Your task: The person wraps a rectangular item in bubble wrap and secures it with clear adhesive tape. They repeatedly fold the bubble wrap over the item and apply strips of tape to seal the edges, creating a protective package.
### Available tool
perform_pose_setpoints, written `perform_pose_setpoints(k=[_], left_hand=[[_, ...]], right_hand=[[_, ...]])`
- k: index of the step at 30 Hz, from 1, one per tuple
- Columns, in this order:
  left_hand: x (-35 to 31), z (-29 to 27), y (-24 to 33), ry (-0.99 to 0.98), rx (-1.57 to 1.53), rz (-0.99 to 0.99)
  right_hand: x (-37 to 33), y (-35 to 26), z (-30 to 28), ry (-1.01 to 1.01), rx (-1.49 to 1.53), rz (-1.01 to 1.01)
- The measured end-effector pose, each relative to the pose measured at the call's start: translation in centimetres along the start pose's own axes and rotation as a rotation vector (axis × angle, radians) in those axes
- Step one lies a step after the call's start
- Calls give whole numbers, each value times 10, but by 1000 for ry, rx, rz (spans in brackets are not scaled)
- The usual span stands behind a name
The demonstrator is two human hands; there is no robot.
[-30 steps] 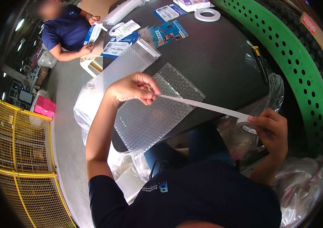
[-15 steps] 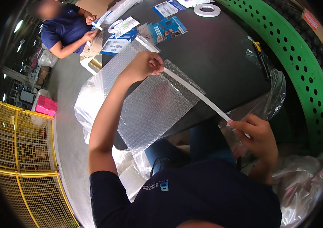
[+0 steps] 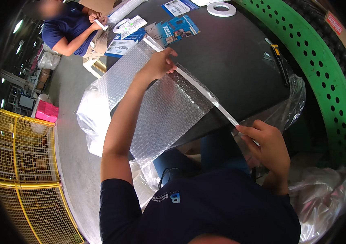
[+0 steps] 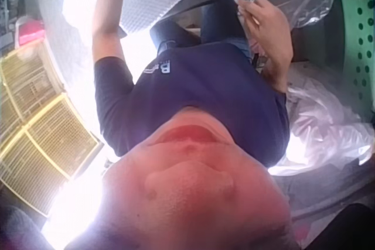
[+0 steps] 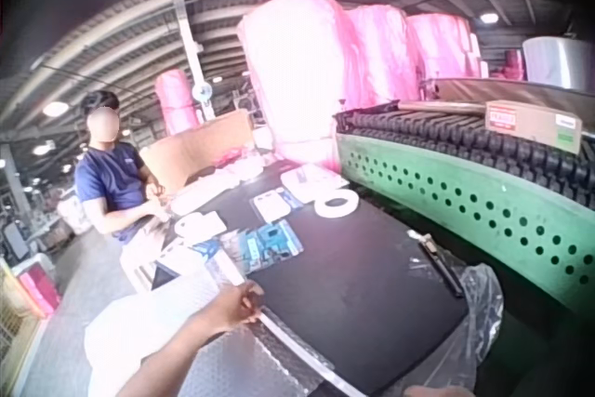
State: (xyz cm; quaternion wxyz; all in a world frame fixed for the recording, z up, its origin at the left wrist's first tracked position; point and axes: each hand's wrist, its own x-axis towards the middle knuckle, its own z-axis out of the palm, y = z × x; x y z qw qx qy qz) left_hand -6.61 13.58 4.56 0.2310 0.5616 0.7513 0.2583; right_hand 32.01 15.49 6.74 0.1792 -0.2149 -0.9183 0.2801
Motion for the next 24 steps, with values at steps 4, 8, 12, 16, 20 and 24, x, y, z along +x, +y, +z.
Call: perform_pose_setpoints(k=[4,8,12,16,20,24], left_hand=[[2,3,-7,18,-11,-17],[7,5,-8,30,-4,-16],[10,7,-5,18,43,-18],[10,6,-2,26,31,-23],[9,6,-4,32,34,-13],[10,6,-3,28,82,10]], right_hand=[[3,1,2,-20,-2,4],[5,0,3,-19,-1,22],[7,1,3,-19,-7,30],[8,2,3,-33,-30,37],[9,0,3,-53,-47,56],[9,2,5,-73,-46,60]])
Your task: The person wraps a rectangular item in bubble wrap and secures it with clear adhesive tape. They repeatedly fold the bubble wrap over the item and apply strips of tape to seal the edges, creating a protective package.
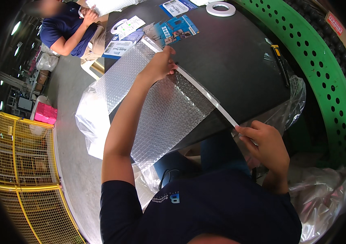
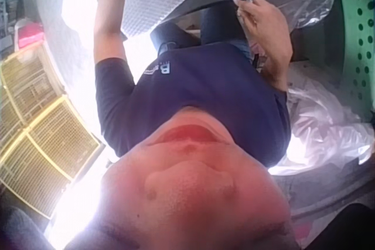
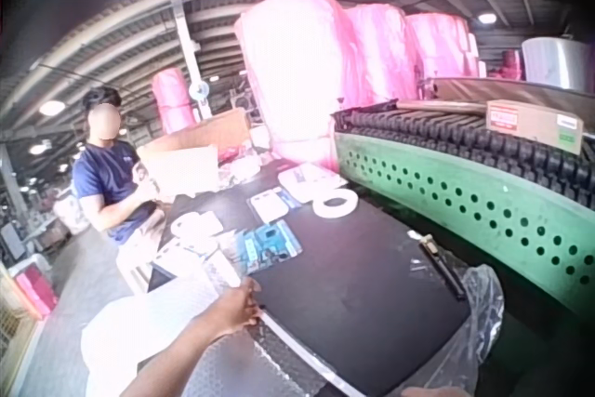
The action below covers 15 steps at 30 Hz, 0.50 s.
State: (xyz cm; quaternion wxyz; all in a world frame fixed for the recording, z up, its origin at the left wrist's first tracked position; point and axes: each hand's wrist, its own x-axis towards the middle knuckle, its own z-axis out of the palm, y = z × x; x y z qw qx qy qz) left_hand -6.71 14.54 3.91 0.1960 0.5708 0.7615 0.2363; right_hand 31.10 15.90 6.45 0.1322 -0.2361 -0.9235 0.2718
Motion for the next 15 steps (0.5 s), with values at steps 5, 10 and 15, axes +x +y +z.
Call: perform_pose_setpoints(k=[5,10,15], left_hand=[[0,0,4,11,20,-22],[1,1,9,20,86,-4],[-7,30,29,425,571,33]], right_hand=[[1,1,2,-23,-3,36],[1,5,4,-29,5,25],[1,5,4,-36,2,30]])
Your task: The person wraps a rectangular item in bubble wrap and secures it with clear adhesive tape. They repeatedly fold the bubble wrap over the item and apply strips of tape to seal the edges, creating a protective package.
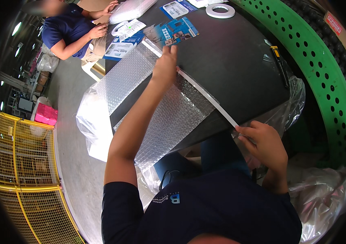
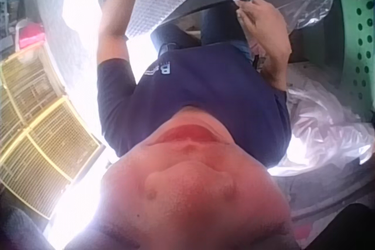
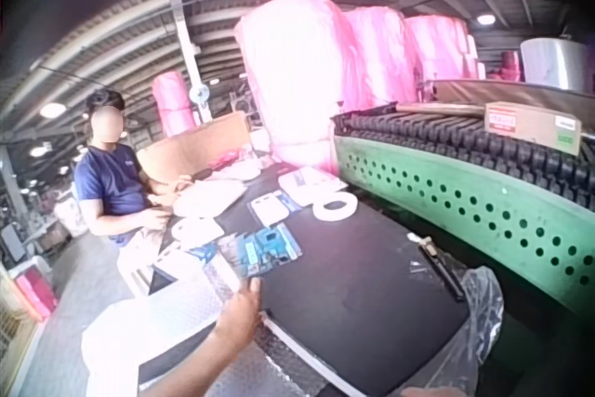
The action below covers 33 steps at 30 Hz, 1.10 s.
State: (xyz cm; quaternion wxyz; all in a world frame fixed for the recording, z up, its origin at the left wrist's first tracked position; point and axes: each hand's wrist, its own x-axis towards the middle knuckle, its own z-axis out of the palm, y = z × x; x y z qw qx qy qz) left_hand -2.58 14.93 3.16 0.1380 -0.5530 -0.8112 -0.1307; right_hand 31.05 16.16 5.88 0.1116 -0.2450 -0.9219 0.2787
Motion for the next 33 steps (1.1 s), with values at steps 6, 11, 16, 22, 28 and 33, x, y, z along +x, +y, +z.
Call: perform_pose_setpoints(k=[6,11,16,22,28,33], left_hand=[[-28,30,13,180,-13,121],[-42,31,15,40,-120,-32],[-64,28,40,-73,-74,-74],[-62,4,58,-431,-173,-181],[-67,5,57,-422,-195,-275],[-74,2,51,-42,-310,-356]], right_hand=[[-1,4,3,-14,-13,-5],[-4,2,2,-34,-4,29],[-4,4,5,-38,0,24],[-4,2,6,-39,-13,23],[-2,1,1,-11,31,-9],[66,33,-38,-68,214,-266]])
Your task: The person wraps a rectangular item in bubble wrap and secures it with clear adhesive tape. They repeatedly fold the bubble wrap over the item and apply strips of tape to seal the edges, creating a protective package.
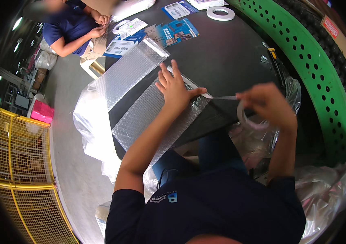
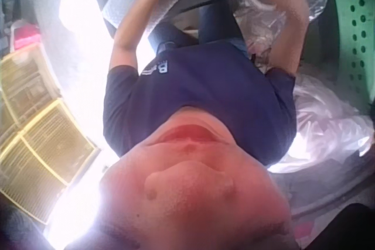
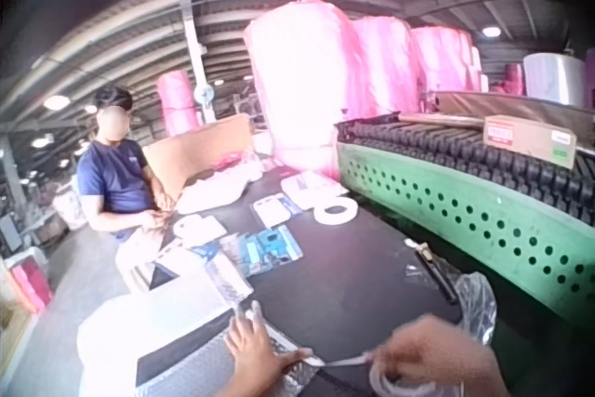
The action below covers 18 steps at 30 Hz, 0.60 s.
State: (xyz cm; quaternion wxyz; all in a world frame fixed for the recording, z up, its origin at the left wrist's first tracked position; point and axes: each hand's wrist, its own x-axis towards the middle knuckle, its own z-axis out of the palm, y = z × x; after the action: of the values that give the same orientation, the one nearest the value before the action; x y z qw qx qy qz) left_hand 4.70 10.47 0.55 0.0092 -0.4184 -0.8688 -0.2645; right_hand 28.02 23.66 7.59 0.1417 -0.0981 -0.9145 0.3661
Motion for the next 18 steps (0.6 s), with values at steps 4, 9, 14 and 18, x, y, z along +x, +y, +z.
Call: perform_pose_setpoints(k=[4,9,14,18], left_hand=[[18,2,-7,-52,-270,218],[23,7,-21,-187,-503,138],[22,11,-29,-218,-569,175],[25,15,-26,-205,-553,159]], right_hand=[[86,56,-42,-289,39,114],[119,82,-21,-236,-401,14],[103,45,45,-72,-32,-351],[95,50,73,90,-219,-374]])
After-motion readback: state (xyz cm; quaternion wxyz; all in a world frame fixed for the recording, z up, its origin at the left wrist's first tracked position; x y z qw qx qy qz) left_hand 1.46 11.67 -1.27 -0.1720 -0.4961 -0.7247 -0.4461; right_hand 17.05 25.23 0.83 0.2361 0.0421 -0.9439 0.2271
